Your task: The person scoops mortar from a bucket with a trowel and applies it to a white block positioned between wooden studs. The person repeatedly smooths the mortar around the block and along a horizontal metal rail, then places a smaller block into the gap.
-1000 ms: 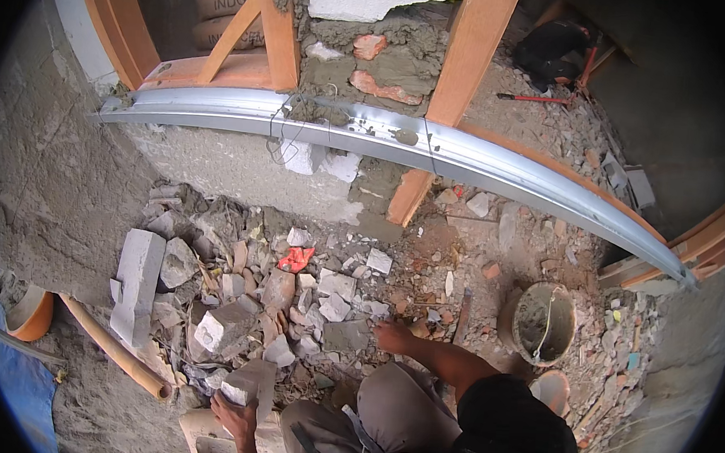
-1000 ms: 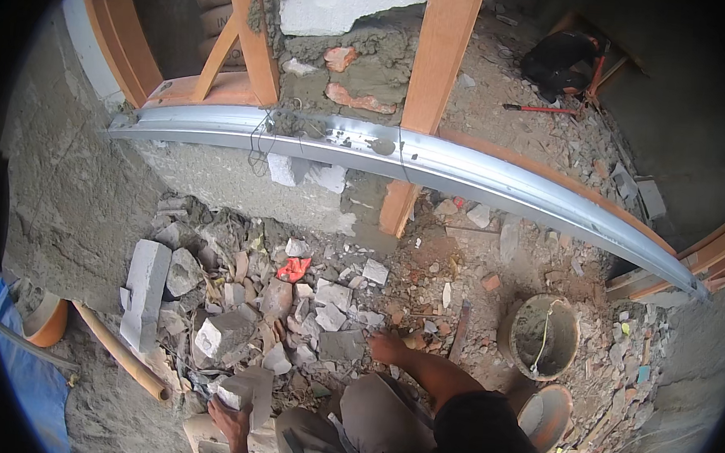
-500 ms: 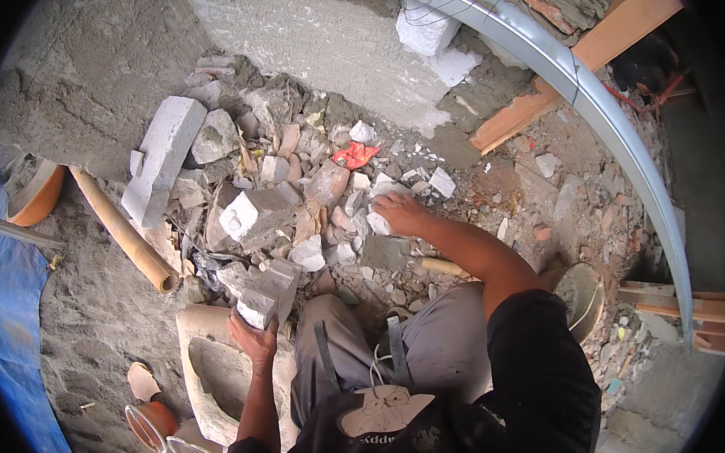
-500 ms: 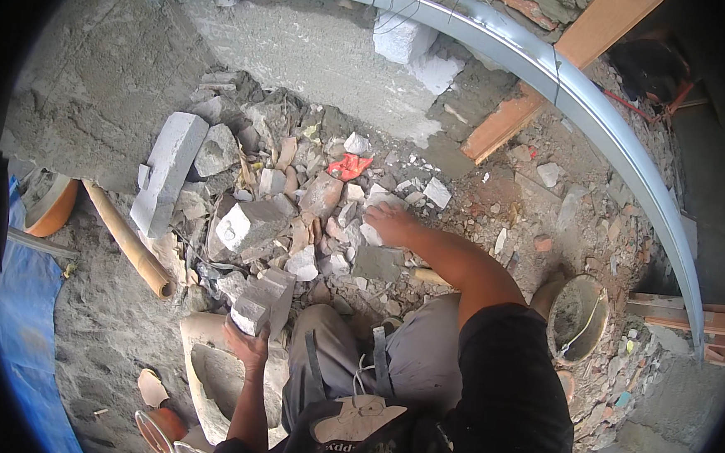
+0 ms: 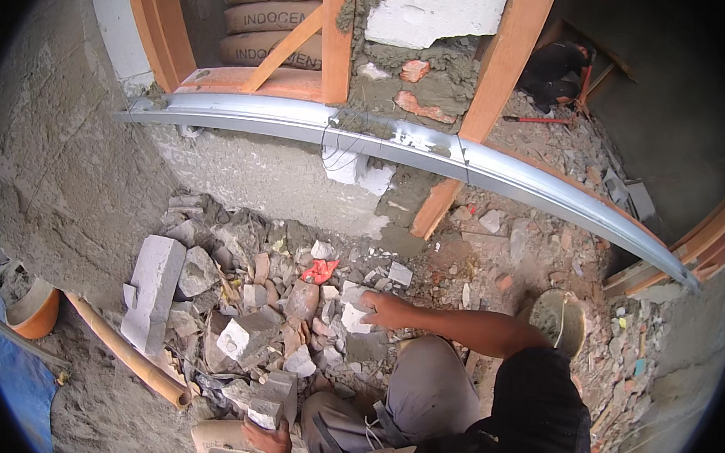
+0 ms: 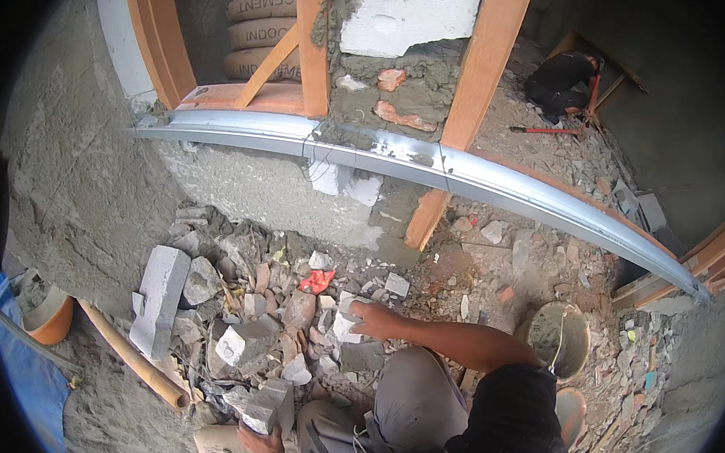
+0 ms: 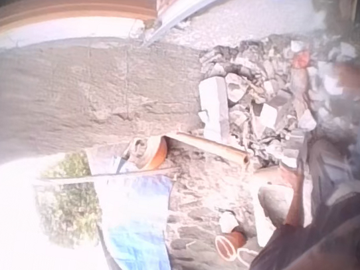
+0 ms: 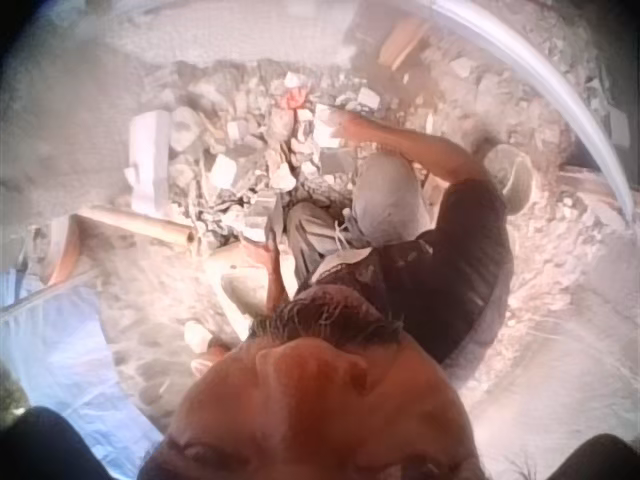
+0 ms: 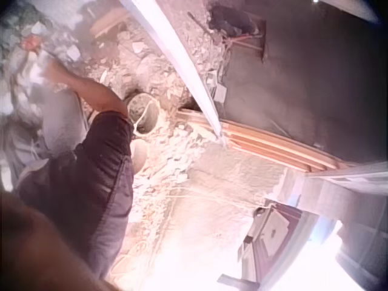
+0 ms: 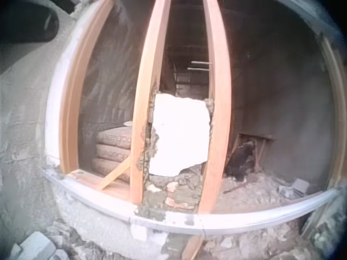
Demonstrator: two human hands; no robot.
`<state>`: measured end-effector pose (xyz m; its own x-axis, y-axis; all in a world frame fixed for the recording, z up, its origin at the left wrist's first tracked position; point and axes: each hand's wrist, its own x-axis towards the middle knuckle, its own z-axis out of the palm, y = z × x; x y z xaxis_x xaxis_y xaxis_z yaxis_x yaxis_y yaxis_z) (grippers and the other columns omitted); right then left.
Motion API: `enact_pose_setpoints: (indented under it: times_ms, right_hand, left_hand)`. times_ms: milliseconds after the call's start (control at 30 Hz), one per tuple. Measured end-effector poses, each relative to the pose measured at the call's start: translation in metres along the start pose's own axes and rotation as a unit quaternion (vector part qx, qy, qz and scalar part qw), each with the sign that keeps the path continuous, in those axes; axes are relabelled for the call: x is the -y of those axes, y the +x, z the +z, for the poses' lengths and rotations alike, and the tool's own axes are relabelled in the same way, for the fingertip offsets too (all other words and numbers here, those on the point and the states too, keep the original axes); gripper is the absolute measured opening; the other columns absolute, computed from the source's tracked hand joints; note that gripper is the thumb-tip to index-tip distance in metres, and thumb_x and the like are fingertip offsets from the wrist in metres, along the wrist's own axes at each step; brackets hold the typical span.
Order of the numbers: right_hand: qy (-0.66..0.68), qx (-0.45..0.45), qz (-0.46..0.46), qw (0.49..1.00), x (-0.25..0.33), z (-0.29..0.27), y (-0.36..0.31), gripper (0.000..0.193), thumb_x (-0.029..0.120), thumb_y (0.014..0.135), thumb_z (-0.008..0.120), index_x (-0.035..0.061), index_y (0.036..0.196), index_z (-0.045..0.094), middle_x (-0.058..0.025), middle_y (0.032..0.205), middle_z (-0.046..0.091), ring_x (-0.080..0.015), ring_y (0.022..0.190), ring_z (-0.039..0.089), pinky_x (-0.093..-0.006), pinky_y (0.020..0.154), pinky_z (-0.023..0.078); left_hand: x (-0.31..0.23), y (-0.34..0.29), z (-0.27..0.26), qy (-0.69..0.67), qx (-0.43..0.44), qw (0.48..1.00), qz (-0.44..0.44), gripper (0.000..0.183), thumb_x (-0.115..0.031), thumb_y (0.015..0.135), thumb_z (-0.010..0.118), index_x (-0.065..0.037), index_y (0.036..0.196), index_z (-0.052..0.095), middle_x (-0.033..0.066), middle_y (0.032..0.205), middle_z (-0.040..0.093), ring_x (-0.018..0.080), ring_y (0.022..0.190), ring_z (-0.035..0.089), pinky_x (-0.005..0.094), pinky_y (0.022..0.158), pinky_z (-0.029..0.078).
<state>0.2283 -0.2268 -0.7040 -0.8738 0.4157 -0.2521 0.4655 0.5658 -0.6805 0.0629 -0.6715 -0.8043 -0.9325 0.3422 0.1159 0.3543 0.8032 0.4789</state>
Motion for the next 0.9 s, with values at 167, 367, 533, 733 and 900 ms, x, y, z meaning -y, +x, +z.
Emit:
enact_pose_setpoints:
  times_ms: [167, 367, 533, 733, 900]
  right_hand:
    - [0.363, -0.290, -0.062, 0.883, 0.123, -0.144, -0.040, 0.037, 0.007, 0.092, 0.066, 0.0044, 0.124, 0.048, -0.0081, 0.088, 0.066, -0.0076, 0.066, 0.058, -0.0248, 0.056, 0.045]
    - [0.318, -0.581, -0.209, 0.720, 0.154, -0.284, -0.019, 0.044, 0.002, 0.093, 0.061, -0.0010, 0.134, 0.046, -0.0097, 0.093, 0.067, -0.0113, 0.070, 0.063, -0.0255, 0.059, 0.051]
    - [0.111, -0.687, -0.131, 0.706, 0.164, -0.327, -0.005, 0.034, 0.005, 0.091, 0.062, -0.0051, 0.124, 0.058, -0.0101, 0.083, 0.067, -0.0126, 0.069, 0.065, -0.0271, 0.062, 0.055]
    - [0.111, -0.750, -0.146, 0.635, 0.155, -0.343, 0.014, 0.032, 0.007, 0.090, 0.064, -0.0082, 0.118, 0.059, -0.0112, 0.082, 0.067, -0.0132, 0.068, 0.067, -0.0259, 0.058, 0.055]
    - [0.194, -0.744, -0.143, 0.623, 0.169, -0.343, 0.017, 0.030, 0.008, 0.091, 0.064, -0.0084, 0.115, 0.059, -0.0126, 0.083, 0.068, -0.0147, 0.065, 0.068, -0.0259, 0.055, 0.055]
  left_hand:
    - [-0.014, -0.002, -0.020, 0.005, -0.022, 0.999, 0.047, 0.102, -0.064, 0.071, 0.076, 0.004, 0.139, 0.043, 0.0310, 0.124, 0.054, 0.0488, 0.116, 0.049, 0.0556, 0.096, 0.041]
    - [-0.004, 0.001, -0.013, 0.026, -0.018, 0.996, 0.081, 0.100, -0.061, 0.072, 0.076, 0.007, 0.137, 0.044, 0.0320, 0.123, 0.054, 0.0498, 0.115, 0.048, 0.0574, 0.097, 0.040]
    - [0.024, 0.001, 0.011, 0.014, -0.061, 0.991, 0.121, 0.100, -0.055, 0.070, 0.080, 0.011, 0.135, 0.043, 0.0329, 0.121, 0.053, 0.0510, 0.112, 0.048, 0.0580, 0.097, 0.040]
    - [0.026, 0.000, 0.012, 0.001, -0.061, 0.991, 0.121, 0.101, -0.052, 0.067, 0.083, 0.011, 0.134, 0.042, 0.0332, 0.121, 0.052, 0.0518, 0.113, 0.047, 0.0590, 0.096, 0.039]
    - [0.032, -0.002, 0.010, 0.027, -0.042, 0.993, 0.112, 0.103, -0.054, 0.067, 0.082, 0.009, 0.136, 0.040, 0.0328, 0.123, 0.050, 0.0516, 0.115, 0.046, 0.0591, 0.097, 0.039]
